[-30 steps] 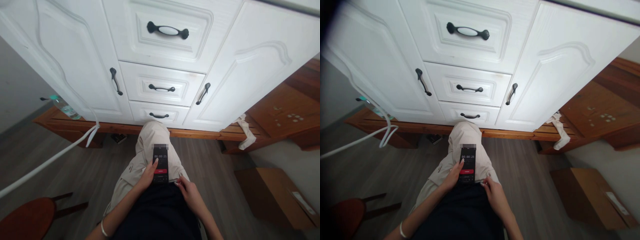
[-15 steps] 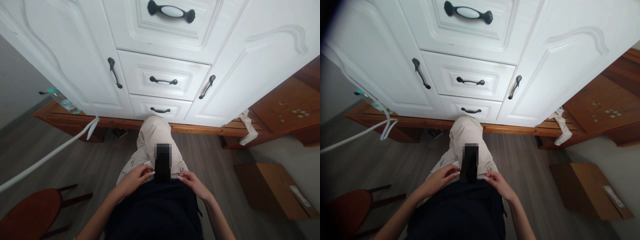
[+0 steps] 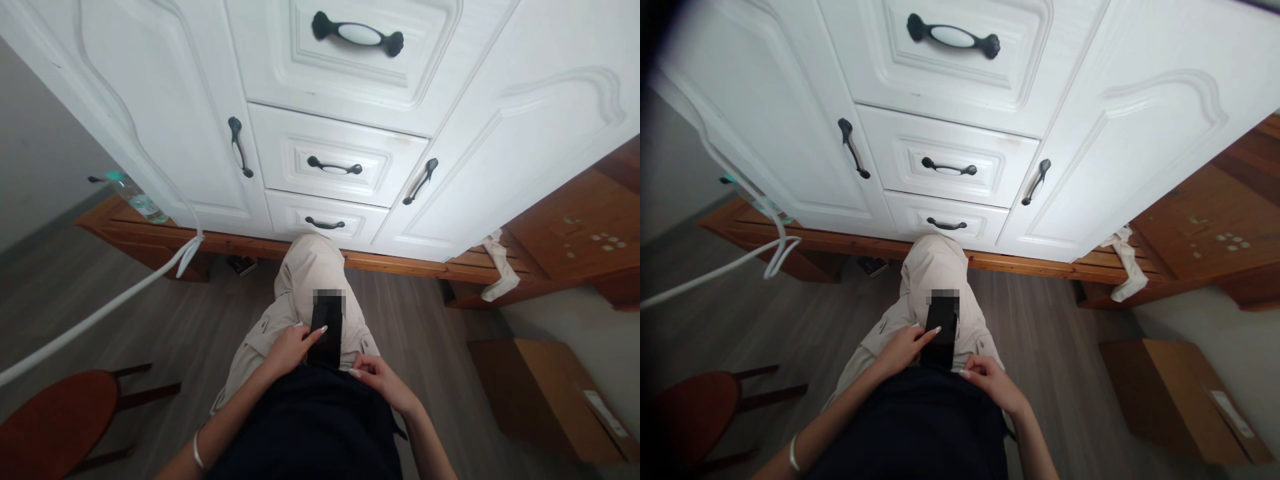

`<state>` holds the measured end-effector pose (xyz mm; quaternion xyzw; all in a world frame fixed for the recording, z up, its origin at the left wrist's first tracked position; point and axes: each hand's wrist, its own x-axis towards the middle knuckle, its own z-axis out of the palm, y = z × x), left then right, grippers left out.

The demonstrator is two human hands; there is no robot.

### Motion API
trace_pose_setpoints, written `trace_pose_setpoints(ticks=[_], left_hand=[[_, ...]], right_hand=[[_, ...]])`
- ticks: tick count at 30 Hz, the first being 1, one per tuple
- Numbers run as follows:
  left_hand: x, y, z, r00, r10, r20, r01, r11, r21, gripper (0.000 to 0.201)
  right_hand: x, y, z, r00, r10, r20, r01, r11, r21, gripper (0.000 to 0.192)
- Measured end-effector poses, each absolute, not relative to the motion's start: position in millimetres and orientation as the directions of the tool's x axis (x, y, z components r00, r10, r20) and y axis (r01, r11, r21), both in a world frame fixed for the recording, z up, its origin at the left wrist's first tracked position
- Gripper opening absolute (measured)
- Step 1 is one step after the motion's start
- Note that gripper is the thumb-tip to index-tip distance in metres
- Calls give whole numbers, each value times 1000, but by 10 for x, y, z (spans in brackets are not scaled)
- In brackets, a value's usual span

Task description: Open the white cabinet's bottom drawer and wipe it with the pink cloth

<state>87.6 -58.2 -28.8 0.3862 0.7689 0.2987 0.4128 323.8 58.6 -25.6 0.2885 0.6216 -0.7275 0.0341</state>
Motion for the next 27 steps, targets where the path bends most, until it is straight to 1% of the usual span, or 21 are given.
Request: trace_pose_setpoints(ticks=[2, 4, 7, 10, 14, 18, 20, 23, 25, 27], left_hand=[[822, -651, -237, -341, 849, -404, 320, 509, 799, 66], [760, -805, -150, -353, 854, -382, 317, 494, 810, 63], [677, -1144, -5, -350, 842, -411, 354, 525, 774, 48], [619, -1519, 60, -287, 825, -487, 411, 565, 715, 41], [570, -1859, -34, -247, 794, -555, 444, 602, 664, 37], [523, -1950, -166, -182, 795, -579, 426, 595, 682, 35], [492, -1971, -190, -146, 804, -577, 414, 579, 703, 35], [441, -2035, -178, -101, 812, -575, 389, 564, 728, 39], [411, -2092, -158, -94, 814, -573, 368, 563, 740, 42], [380, -2138, -146, -105, 822, -559, 349, 557, 754, 37]], right_hand=[[3261, 570, -286, -823, 338, -456, 390, -248, -887, 43], [3291, 570, -292, -820, 341, -459, 385, -266, -884, 42], [3367, 628, -270, -825, 324, -462, 392, -259, -882, 40], [3459, 727, -259, -824, 330, -461, 395, -248, -884, 39], [3483, 795, -317, -796, 388, -465, 370, -297, -880, 43], [3409, 758, -372, -771, 426, -473, 357, -325, -875, 46], [3388, 734, -354, -777, 418, -470, 361, -315, -877, 46], [3391, 710, -279, -799, 369, -475, 392, -281, -876, 44], [3400, 697, -224, -807, 330, -490, 419, -264, -869, 43], [3404, 683, -186, -812, 304, -498, 435, -253, -864, 42]])
